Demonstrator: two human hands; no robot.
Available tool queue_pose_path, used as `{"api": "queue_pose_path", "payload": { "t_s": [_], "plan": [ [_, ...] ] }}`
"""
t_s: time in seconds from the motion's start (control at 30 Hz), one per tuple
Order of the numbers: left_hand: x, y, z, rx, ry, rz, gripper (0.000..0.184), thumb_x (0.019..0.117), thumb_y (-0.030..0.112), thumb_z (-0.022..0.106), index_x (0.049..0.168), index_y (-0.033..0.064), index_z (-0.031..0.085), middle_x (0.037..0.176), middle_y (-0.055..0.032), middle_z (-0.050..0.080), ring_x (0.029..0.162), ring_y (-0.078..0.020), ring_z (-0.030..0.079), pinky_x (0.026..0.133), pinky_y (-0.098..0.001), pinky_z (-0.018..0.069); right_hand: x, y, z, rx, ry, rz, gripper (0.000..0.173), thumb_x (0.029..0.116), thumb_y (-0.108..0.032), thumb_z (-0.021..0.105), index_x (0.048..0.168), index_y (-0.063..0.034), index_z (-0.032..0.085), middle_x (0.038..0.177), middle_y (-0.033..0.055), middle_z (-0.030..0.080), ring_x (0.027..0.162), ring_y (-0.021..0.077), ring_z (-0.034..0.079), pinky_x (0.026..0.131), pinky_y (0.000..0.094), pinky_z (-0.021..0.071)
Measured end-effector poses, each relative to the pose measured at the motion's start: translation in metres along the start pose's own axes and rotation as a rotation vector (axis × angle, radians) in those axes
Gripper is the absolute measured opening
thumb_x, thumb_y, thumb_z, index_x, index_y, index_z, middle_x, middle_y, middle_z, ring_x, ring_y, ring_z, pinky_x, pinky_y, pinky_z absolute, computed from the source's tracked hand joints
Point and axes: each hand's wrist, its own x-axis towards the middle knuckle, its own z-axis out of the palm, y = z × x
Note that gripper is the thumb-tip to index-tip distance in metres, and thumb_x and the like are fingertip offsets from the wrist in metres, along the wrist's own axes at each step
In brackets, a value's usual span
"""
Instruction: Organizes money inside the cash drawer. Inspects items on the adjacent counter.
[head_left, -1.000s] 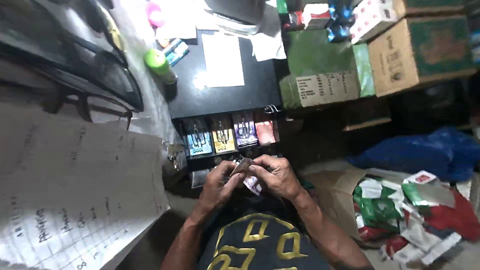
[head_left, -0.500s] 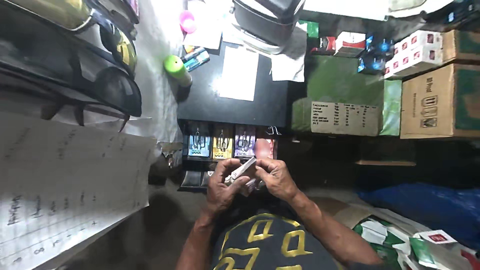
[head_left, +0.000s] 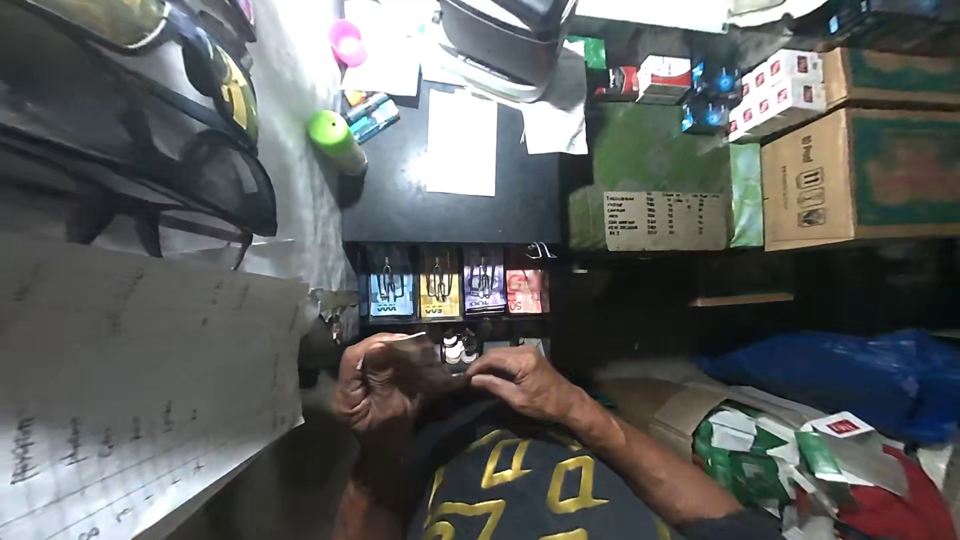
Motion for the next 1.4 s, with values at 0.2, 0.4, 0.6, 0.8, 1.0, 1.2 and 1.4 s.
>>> {"api": "queue_pose_path", "payload": {
  "t_s": [0.2, 0.4, 0.6, 0.8, 1.0, 1.2, 1.4],
  "plan": [
    [-0.006, -0.001, -0.022, 0.272, -0.022, -0.196, 0.022, 0.1083, 0.012, 0.047, 0.104, -0.0005, 0.064, 0.090, 0.0082, 0.070, 0.082, 0.0046, 0.067, 0.076, -0.0171, 0.0588, 0.054, 0.010, -0.035, -0.469, 0.189, 0.370, 0.032, 0.1023, -0.021, 0.061, 0.126, 0.0006, 0.068, 0.117, 0.0183, 0.072, 0.105, 0.0312, 0.071, 0.094, 0.0498, 0.0570],
    [-0.017, -0.011, -0.028, 0.243, -0.233, -0.467, 0.029, 0.1091, 0.016, 0.039, 0.112, -0.0029, 0.061, 0.087, -0.0006, 0.069, 0.073, -0.0024, 0.067, 0.067, -0.0214, 0.0586, 0.083, 0.034, -0.033, -0.399, 0.178, 0.640, 0.032, 0.1043, -0.026, 0.059, 0.127, -0.0045, 0.062, 0.106, 0.0171, 0.071, 0.090, 0.0313, 0.072, 0.083, 0.0538, 0.0584],
    [-0.003, -0.031, -0.014, 0.336, -0.364, -0.649, 0.026, 0.1073, 0.020, 0.047, 0.112, 0.0019, 0.066, 0.082, -0.0011, 0.070, 0.069, -0.0037, 0.067, 0.066, -0.0232, 0.0580, 0.067, 0.010, -0.026, -0.086, 0.489, 0.459, 0.020, 0.1050, -0.017, 0.057, 0.117, -0.0030, 0.063, 0.091, 0.0082, 0.071, 0.066, 0.0153, 0.065, 0.060, 0.0329, 0.0566],
    [0.026, -0.063, 0.025, 0.376, -0.489, -0.709, 0.028, 0.1088, 0.026, 0.050, 0.108, 0.0028, 0.065, 0.077, -0.0066, 0.065, 0.066, -0.0132, 0.063, 0.065, -0.0343, 0.0554, 0.041, -0.003, -0.019, -0.157, 0.407, 0.220, 0.022, 0.1013, -0.017, 0.063, 0.117, -0.0047, 0.071, 0.108, 0.0063, 0.072, 0.089, 0.0111, 0.069, 0.077, 0.0291, 0.0603],
    [0.046, -0.085, 0.060, 0.383, -0.548, -0.769, 0.040, 0.1103, 0.035, 0.043, 0.093, 0.0040, 0.061, 0.067, -0.0102, 0.056, 0.054, -0.0208, 0.054, 0.051, -0.0388, 0.0472, 0.060, 0.023, -0.026, 0.018, 0.351, 0.412, 0.021, 0.0988, -0.011, 0.066, 0.117, -0.0032, 0.073, 0.111, 0.0071, 0.074, 0.098, 0.0105, 0.070, 0.089, 0.0306, 0.0583],
    [0.051, -0.091, 0.062, 0.438, -0.552, -0.799, 0.042, 0.1092, 0.038, 0.044, 0.094, 0.0043, 0.064, 0.070, -0.0116, 0.058, 0.056, -0.0224, 0.056, 0.053, -0.0409, 0.0481, 0.073, 0.046, -0.029, 0.072, 0.444, 0.449, 0.026, 0.0969, -0.006, 0.068, 0.122, 0.0018, 0.070, 0.110, 0.0125, 0.073, 0.091, 0.0139, 0.071, 0.083, 0.0333, 0.0605],
    [0.054, -0.098, 0.063, 0.504, -0.579, -0.817, 0.045, 0.1083, 0.038, 0.044, 0.081, 0.0060, 0.061, 0.066, -0.0116, 0.057, 0.054, -0.0236, 0.055, 0.051, -0.0428, 0.0465, 0.077, 0.053, -0.034, 0.015, 0.394, 0.571, 0.036, 0.1000, -0.011, 0.066, 0.134, 0.0000, 0.064, 0.120, 0.0152, 0.070, 0.089, 0.0165, 0.069, 0.081, 0.0352, 0.0590]
  ]
}}
